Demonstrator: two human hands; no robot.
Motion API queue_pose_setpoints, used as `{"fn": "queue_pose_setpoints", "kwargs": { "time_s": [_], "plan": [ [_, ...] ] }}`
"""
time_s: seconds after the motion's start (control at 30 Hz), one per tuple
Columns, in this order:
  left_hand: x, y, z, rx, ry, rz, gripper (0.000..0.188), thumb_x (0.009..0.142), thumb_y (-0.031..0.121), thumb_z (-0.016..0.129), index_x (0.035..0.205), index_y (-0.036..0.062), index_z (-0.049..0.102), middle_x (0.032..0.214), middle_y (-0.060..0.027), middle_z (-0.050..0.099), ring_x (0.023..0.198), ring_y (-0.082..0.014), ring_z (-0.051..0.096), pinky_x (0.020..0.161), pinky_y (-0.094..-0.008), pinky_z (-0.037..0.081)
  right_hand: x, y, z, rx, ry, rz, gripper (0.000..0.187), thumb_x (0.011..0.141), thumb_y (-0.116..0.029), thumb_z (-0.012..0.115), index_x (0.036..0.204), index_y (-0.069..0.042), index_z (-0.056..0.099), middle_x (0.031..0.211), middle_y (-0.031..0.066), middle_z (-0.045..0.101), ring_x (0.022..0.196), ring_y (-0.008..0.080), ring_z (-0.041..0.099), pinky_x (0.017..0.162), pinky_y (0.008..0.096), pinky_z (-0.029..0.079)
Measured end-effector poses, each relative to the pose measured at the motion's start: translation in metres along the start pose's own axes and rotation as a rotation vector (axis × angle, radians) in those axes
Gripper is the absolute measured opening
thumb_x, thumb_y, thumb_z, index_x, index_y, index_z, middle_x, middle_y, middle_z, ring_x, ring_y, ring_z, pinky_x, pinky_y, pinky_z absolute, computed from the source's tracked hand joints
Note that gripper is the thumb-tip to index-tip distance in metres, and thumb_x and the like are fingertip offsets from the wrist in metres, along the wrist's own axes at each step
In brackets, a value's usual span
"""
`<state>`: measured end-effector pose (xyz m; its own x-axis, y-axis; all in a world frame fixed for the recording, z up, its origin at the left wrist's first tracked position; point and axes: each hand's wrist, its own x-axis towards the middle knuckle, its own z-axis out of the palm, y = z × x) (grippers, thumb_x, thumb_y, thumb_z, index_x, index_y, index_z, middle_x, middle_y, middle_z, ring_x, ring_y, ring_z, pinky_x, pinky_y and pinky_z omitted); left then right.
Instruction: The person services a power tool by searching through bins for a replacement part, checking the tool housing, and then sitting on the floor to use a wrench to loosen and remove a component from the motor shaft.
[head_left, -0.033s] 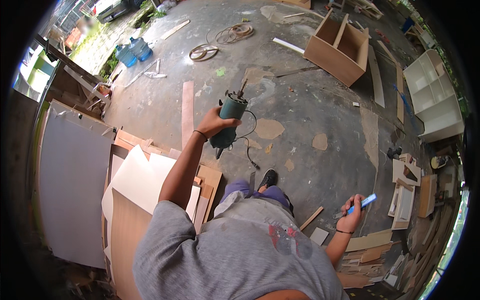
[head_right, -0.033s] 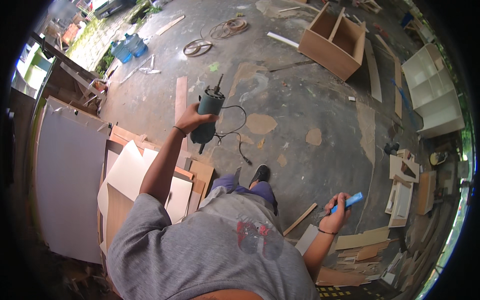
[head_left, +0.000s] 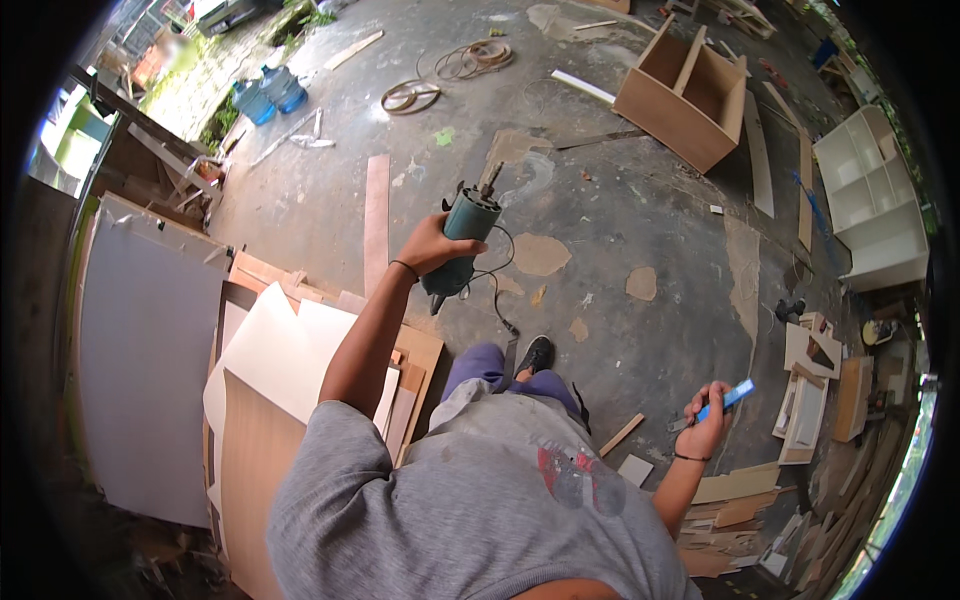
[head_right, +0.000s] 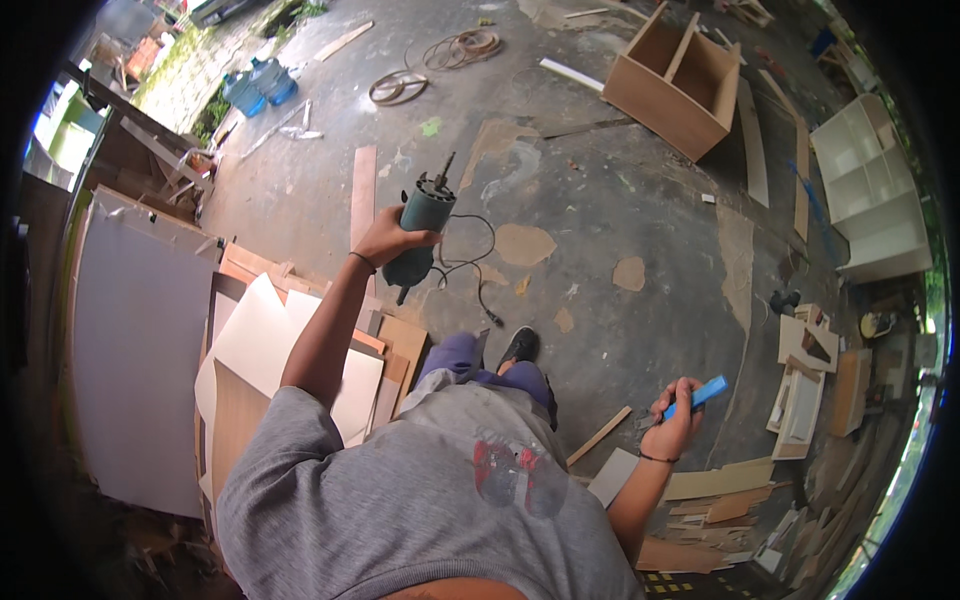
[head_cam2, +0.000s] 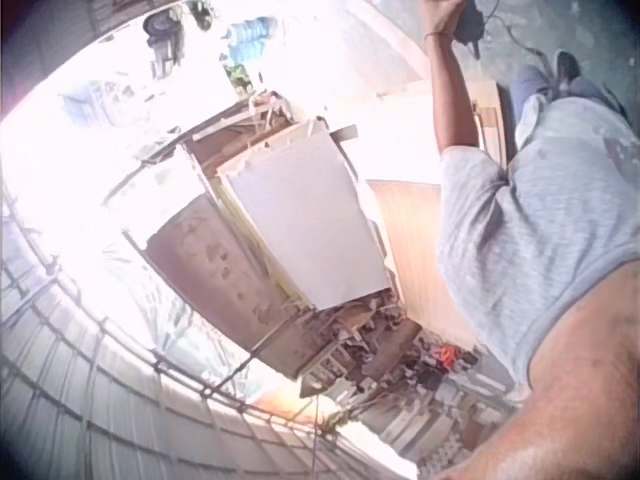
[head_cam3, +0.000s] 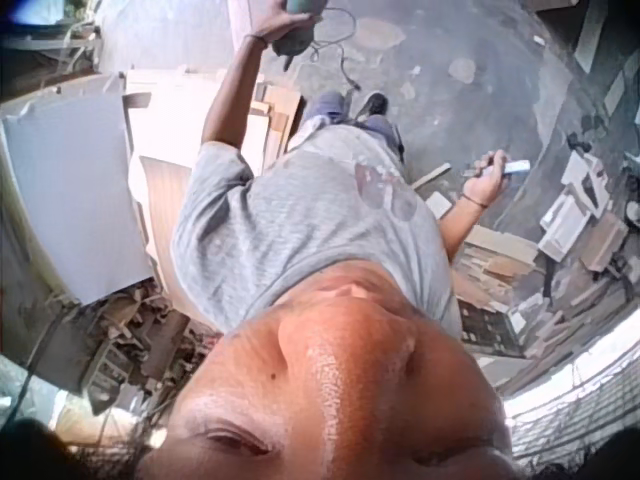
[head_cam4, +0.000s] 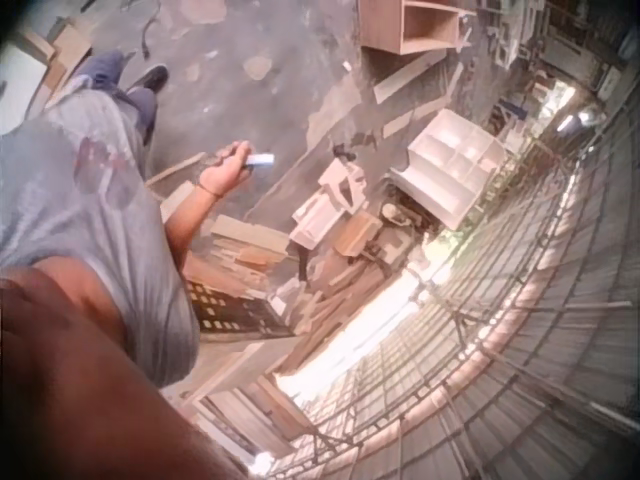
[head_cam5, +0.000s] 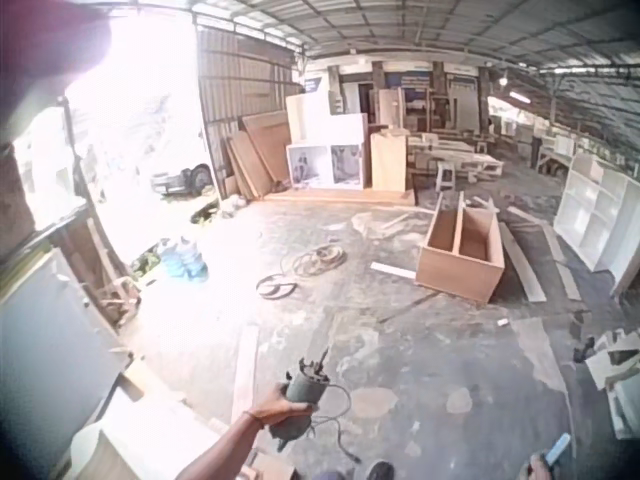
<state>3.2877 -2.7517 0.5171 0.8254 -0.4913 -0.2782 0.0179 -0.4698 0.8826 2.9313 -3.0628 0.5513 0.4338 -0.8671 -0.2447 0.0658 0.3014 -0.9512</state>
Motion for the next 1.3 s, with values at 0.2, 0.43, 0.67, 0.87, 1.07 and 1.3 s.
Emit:
{"fn": "queue_pose_setpoints", "kwargs": {
  "time_s": [0.2, 0.43, 0.67, 0.87, 1.07, 1.3],
  "plan": [
    [0.104, -0.029, 0.01, 0.248, 0.067, -0.027, 0.063, 0.057, 0.041, 0.081, 0.097, -0.0052, 0.065, 0.084, -0.0141, 0.068, 0.074, -0.0222, 0.067, 0.07, -0.0328, 0.053, 0.143, -0.016, 0.115, -0.109, -0.32, 0.048, 0.011, 0.091, -0.016, 0.056, 0.089, -0.007, 0.05, 0.076, 0.0018, 0.05, 0.054, 0.0062, 0.043, 0.044, 0.0201, 0.03],
    [0.22, -0.133, 0.036, 0.502, 0.084, -0.387, 0.075, 0.051, 0.06, 0.071, 0.098, 0.002, 0.066, 0.101, -0.0167, 0.063, 0.103, -0.0312, 0.056, 0.086, -0.0407, 0.045, 0.279, 0.067, 0.245, -0.264, -0.405, 0.349, 0.009, 0.09, -0.015, 0.057, 0.091, -0.007, 0.052, 0.076, 0.0022, 0.052, 0.053, 0.0065, 0.045, 0.042, 0.0204, 0.032],
    [0.352, -0.236, 0.09, 0.632, 0.062, -0.638, 0.07, 0.054, 0.053, 0.074, 0.105, 0.005, 0.064, 0.112, -0.0111, 0.059, 0.111, -0.0288, 0.049, 0.091, -0.0448, 0.039, 0.413, 0.215, 0.352, -0.599, -0.569, 0.712, 0.011, 0.087, -0.015, 0.062, 0.09, -0.008, 0.054, 0.074, 0.0023, 0.057, 0.051, 0.0062, 0.049, 0.038, 0.0197, 0.033],
    [0.467, -0.385, 0.17, 0.765, 0.02, -0.816, 0.064, 0.053, 0.049, 0.077, 0.101, 0.0081, 0.065, 0.108, -0.0074, 0.058, 0.111, -0.0253, 0.047, 0.091, -0.0437, 0.034, 0.551, 0.509, 0.427, -1.052, -0.857, 0.688, 0.019, 0.081, -0.021, 0.069, 0.08, -0.007, 0.057, 0.068, 0.0012, 0.059, 0.052, 0.0077, 0.051, 0.048, 0.0244, 0.04],
    [0.579, -0.484, 0.219, 0.776, 0.071, -0.728, 0.061, 0.052, 0.047, 0.077, 0.097, 0.0079, 0.067, 0.105, -0.0067, 0.057, 0.112, -0.0249, 0.045, 0.091, -0.042, 0.033, 0.652, 0.71, 0.476, -1.402, -1.212, 0.231, 0.034, 0.075, -0.032, 0.07, 0.085, -0.002, 0.059, 0.081, 0.0164, 0.063, 0.077, 0.0327, 0.06, 0.073, 0.0409, 0.046],
    [0.643, -0.535, 0.249, 0.772, 0.115, -0.694, 0.072, 0.057, 0.05, 0.078, 0.111, 0.0062, 0.063, 0.138, -0.0104, 0.04, 0.138, -0.0275, 0.022, 0.103, -0.0536, 0.022, 0.701, 0.797, 0.52, -1.488, -1.249, -0.035, 0.043, 0.074, -0.034, 0.07, 0.104, -0.005, 0.06, 0.097, 0.0206, 0.064, 0.094, 0.0376, 0.061, 0.082, 0.043, 0.046]
  ]
}}
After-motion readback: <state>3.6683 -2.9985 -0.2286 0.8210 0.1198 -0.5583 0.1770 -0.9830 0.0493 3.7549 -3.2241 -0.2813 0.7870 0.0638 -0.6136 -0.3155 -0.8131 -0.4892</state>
